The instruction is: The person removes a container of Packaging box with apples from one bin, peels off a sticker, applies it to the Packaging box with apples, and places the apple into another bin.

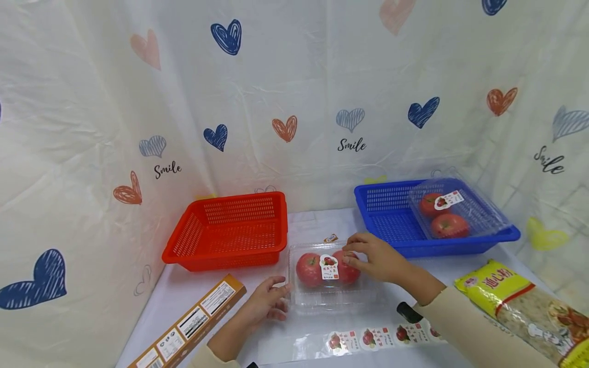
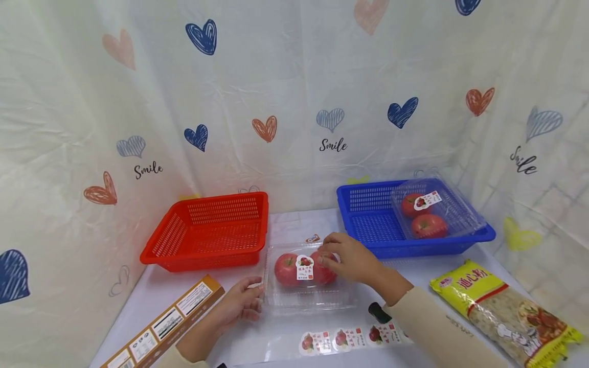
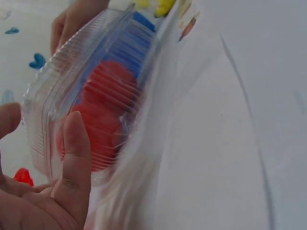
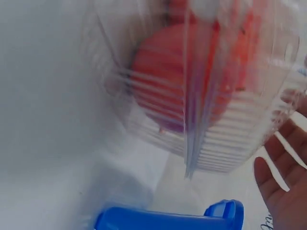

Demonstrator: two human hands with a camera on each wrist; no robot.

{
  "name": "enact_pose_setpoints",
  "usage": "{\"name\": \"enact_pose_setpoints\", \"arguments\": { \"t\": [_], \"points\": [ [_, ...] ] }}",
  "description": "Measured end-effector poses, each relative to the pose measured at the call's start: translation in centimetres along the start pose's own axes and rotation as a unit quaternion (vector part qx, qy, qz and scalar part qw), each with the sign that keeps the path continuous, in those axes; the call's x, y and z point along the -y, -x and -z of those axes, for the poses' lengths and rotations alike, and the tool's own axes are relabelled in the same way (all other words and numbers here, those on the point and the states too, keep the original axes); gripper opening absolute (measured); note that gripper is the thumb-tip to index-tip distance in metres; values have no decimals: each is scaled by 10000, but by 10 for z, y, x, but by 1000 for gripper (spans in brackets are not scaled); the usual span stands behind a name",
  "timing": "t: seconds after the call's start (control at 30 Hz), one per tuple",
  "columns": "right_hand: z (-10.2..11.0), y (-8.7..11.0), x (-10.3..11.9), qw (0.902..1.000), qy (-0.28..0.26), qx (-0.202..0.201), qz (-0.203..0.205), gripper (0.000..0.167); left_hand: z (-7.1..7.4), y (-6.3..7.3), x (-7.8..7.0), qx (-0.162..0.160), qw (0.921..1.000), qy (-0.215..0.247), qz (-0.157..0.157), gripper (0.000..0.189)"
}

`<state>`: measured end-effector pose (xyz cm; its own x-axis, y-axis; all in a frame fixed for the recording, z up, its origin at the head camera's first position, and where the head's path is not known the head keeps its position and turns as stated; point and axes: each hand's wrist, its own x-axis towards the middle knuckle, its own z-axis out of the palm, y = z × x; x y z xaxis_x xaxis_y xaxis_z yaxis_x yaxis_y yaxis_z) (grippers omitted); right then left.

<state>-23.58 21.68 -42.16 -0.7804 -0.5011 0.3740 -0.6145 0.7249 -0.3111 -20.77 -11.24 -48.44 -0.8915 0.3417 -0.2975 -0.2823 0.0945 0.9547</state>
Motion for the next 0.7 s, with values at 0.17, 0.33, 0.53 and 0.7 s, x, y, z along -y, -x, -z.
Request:
{"name": "enact_pose_setpoints", "arguments": {
  "t": [0.17,0.33,0.53,0.7],
  "points": [
    [4,-16,-6,9930,91,925,-725,54,-6,12,2,-92,9994,83,325,78],
    [1,-31,-8,9822,-85,1517,-1101,69,-11,20,3,-32,9966,507,652,89],
    [-10,-44,-11,9706,-256,2016,-1288,67,-15,19,10,358,9920,757,947,88],
    [-11,-49,-14,9647,-212,2259,-1340,66,-20,18,19,649,9853,1356,810,89]
  ]
}}
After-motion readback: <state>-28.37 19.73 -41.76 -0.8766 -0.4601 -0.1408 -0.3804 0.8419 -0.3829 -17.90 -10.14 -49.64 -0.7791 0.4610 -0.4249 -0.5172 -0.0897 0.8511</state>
